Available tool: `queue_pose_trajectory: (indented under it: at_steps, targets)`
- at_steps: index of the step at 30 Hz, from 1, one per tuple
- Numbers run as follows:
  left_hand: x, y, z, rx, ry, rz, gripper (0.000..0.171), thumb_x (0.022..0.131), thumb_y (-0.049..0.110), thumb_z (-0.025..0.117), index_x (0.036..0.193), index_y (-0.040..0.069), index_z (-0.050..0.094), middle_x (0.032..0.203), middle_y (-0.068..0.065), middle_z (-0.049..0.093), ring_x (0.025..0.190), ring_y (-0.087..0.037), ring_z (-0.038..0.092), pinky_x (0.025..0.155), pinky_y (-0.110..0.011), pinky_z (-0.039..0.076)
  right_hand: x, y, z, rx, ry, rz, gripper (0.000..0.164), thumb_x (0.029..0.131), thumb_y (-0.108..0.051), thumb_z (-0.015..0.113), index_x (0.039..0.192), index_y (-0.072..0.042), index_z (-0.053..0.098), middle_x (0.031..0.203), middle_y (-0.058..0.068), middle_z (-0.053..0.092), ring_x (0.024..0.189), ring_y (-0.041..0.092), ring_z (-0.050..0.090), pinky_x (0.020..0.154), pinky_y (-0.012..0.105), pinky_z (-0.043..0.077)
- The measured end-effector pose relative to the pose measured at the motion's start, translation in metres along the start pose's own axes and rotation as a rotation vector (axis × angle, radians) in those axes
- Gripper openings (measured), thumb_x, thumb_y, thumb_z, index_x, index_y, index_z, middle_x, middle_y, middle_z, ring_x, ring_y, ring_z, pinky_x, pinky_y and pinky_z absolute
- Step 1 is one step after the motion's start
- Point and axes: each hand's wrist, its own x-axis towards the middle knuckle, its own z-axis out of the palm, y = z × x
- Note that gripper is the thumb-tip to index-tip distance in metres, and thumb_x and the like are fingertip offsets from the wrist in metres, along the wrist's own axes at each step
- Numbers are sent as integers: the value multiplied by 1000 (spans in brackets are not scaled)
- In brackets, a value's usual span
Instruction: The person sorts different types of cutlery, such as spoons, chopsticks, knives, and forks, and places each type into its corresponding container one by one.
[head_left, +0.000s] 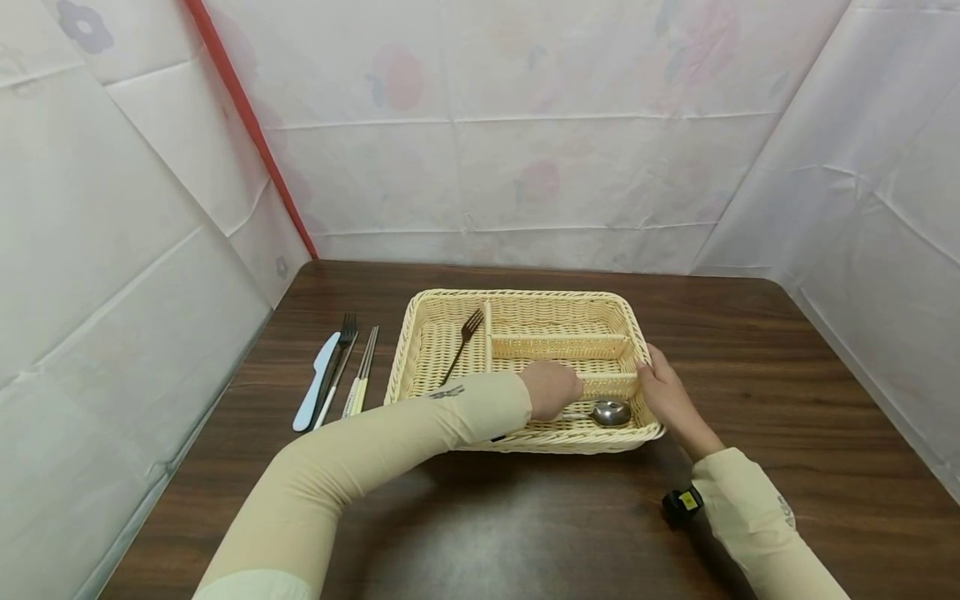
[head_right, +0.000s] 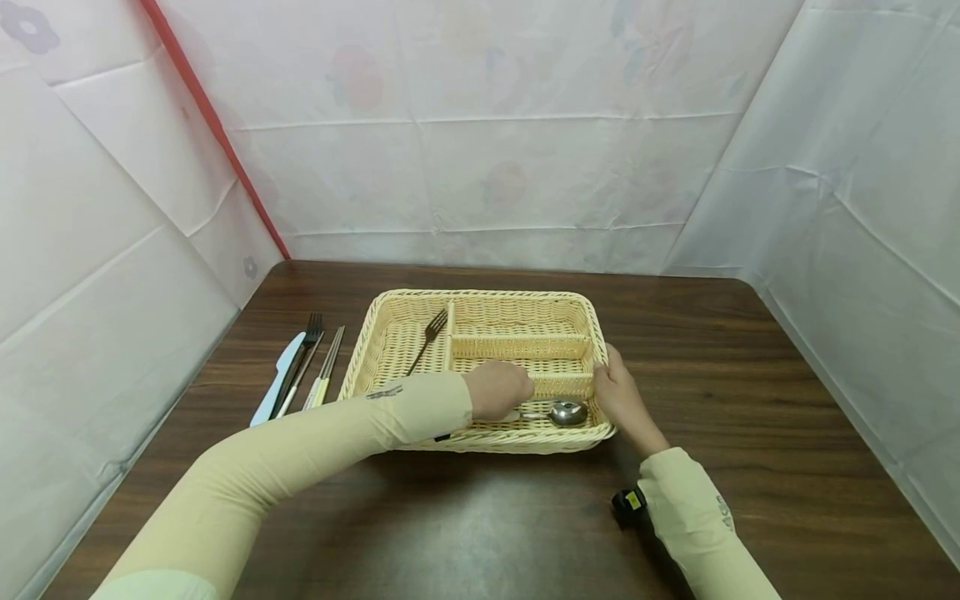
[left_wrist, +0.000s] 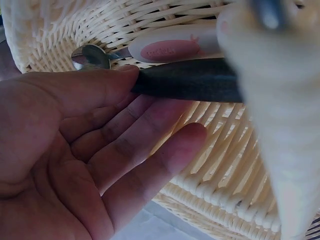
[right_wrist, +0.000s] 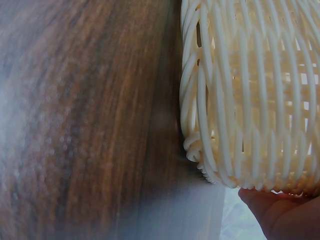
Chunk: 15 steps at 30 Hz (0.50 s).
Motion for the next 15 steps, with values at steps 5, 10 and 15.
queue_pose_trajectory:
  at_steps: [5,10,15]
  targets:
    - [1,2,-1,47,-6,-16,17,91,3,56,80,15,59,74,6,56,61,-6,43,60,-20,50,0,0,0,8,-2,-7,49,103,-12,24,147,8,13,145,33,26,135,40,22,109,52,17]
    - [2,4,1,96,10,-27,16,92,5,56,83,16,62,78,6,60,61,-5,46,60,-22,52,0,0,0,3,-3,-11,49,103,-12,24,147,8,13,145,33,26,135,40,22,109,53,17]
    - [1,3,2,98,33,-29,16,90,4,56,82,17,61,77,7,60,60,-4,44,58,-22,52,0,-1,0,0,1,-4,49,103,-13,25,147,7,14,145,32,27,135,39,23,109,52,17]
